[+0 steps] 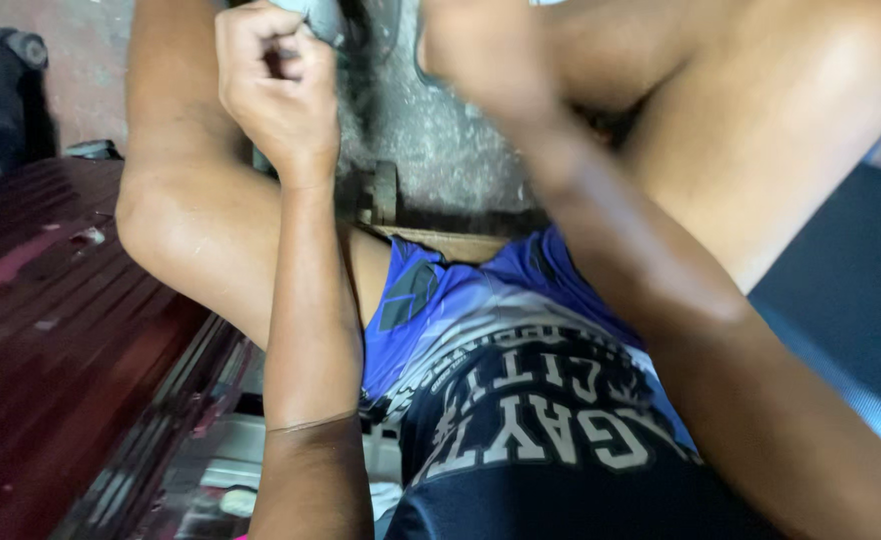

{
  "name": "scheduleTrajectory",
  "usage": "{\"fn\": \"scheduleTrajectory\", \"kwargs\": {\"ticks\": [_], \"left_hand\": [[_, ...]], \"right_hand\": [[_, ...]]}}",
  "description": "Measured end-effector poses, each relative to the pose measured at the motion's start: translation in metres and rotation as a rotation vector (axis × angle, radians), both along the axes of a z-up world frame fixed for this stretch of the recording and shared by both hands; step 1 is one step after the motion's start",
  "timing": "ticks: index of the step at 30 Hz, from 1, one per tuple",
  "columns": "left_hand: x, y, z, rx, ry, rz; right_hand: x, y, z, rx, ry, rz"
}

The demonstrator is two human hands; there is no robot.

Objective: The person is repairing a black shoe by hand. They use a metal file to shape a small metal piece, then insert it into the shoe sole and secure it with a tool.

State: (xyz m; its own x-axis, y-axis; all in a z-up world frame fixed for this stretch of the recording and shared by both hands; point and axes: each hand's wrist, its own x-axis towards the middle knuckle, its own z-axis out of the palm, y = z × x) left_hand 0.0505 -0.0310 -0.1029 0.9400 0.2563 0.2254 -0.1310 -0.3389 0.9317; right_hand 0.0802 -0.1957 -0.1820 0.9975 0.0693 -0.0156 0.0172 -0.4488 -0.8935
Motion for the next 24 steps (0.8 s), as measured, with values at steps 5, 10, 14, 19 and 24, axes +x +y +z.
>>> {"fn": "scheduleTrajectory", "kwargs": {"ticks": [5,10,14,19,24], "left_hand": [[0.004,0.035,-0.004,-0.828,0.047,-0.069],[-0.001,0.059,0.008,-1.497,0.209,-0.155],[-0.013,0.07,0.015,-1.773,0.311,-0.299],[-0.009,0.07,0.018,-1.822,0.47,-0.214],[0.003,0.069,0.023,-1.467,0.453,-0.016]], "right_hand": [[-0.095,-0.131,0.023,0.069,0.009,-0.096],[-0.088,-0.204,0.02,-0.108,0.15,-0.266],[-0.049,-0.189,-0.006,-0.139,0.225,-0.19],[-0.02,-0.148,-0.005,-0.141,0.24,-0.115],[-0.005,-0.12,-0.038,-0.28,0.241,-0.181]]}}
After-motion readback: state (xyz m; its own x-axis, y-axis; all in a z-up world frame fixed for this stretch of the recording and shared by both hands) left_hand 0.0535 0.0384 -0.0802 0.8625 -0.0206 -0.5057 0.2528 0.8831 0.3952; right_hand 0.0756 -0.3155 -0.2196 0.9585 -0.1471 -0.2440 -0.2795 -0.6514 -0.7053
